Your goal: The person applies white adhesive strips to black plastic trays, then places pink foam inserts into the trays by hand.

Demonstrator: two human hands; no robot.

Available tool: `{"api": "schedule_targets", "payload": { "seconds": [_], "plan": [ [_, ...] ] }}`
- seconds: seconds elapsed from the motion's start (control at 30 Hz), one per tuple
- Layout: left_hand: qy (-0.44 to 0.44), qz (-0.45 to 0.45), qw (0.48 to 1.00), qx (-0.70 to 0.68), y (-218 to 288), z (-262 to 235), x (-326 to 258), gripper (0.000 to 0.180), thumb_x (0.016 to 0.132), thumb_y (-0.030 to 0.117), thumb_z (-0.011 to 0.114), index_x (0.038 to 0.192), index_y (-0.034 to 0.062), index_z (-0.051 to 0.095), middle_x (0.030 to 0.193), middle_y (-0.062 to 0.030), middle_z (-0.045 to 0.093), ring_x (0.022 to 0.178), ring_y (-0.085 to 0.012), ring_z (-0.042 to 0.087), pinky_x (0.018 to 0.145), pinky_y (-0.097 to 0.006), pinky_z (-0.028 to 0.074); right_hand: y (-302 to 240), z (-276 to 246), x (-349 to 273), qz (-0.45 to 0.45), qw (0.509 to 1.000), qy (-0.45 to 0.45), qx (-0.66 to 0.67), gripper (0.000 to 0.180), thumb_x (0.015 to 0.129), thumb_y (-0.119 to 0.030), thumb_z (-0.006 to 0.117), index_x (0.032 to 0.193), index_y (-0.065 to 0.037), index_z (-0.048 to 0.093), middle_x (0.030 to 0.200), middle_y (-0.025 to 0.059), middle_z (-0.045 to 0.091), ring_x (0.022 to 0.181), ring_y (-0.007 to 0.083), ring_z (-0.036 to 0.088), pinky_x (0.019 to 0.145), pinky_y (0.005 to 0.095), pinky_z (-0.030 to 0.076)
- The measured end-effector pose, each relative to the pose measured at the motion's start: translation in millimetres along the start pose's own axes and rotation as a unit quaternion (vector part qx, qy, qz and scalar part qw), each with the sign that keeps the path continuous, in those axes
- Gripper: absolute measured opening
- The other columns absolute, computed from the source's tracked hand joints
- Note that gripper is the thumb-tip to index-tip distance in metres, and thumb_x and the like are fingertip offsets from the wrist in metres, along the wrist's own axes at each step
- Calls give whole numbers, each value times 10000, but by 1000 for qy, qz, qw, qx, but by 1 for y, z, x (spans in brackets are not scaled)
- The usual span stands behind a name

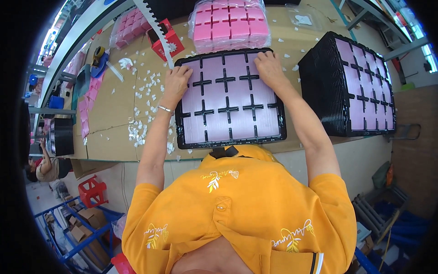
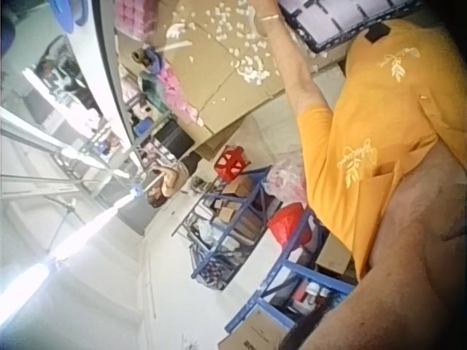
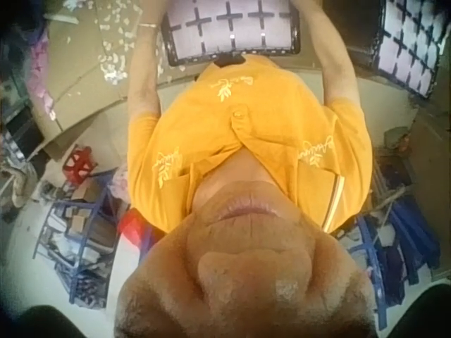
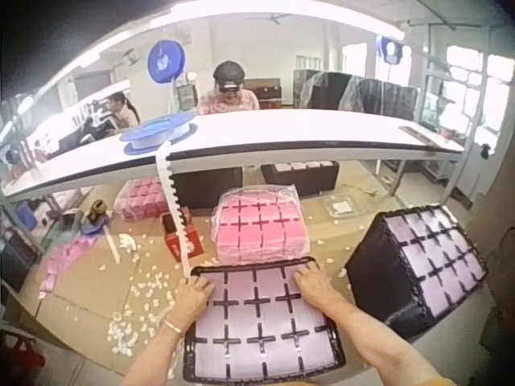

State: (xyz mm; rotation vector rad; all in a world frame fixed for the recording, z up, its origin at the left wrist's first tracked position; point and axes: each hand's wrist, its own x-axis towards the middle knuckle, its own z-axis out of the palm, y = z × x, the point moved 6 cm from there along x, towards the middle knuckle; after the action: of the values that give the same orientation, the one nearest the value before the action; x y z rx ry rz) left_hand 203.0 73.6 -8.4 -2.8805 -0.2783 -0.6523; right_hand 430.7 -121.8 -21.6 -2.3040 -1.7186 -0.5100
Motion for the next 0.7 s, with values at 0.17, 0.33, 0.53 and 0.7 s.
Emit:
{"api": "schedule_targets", "payload": {
  "seconds": [0.17,0.33,0.53,0.7],
  "plan": [
    [-24,-50,998,29,-1,1,-6,178,776,64,582,921,101,680,956,-56,622,852,-236,582,717,-384,424,-8,-20,-5,26,997,-72,-16,117,810,-179,614,858,-91,673,940,63,600,985,275,565,846,462,426],
    [66,-318,944,-67,-62,-12,-94,151,859,90,589,951,61,704,833,-74,655,718,-216,634,596,-370,474,36,-54,-75,224,965,-17,135,192,897,-186,577,971,-47,686,907,170,638,877,365,626,769,433,513],
    [-86,-537,653,-528,-39,7,-131,167,904,109,602,971,-10,699,694,8,604,575,-92,538,507,-244,417,46,-6,-149,454,759,-82,460,184,893,-104,619,984,35,698,852,82,686,648,158,593,626,285,480],
    [-80,-508,612,-600,-41,18,-129,122,876,93,632,883,-19,679,651,7,577,515,-79,483,480,-240,372,47,-5,-152,488,677,-61,548,163,857,-38,638,976,55,700,726,21,638,586,84,513,565,236,427]
  ]
}}
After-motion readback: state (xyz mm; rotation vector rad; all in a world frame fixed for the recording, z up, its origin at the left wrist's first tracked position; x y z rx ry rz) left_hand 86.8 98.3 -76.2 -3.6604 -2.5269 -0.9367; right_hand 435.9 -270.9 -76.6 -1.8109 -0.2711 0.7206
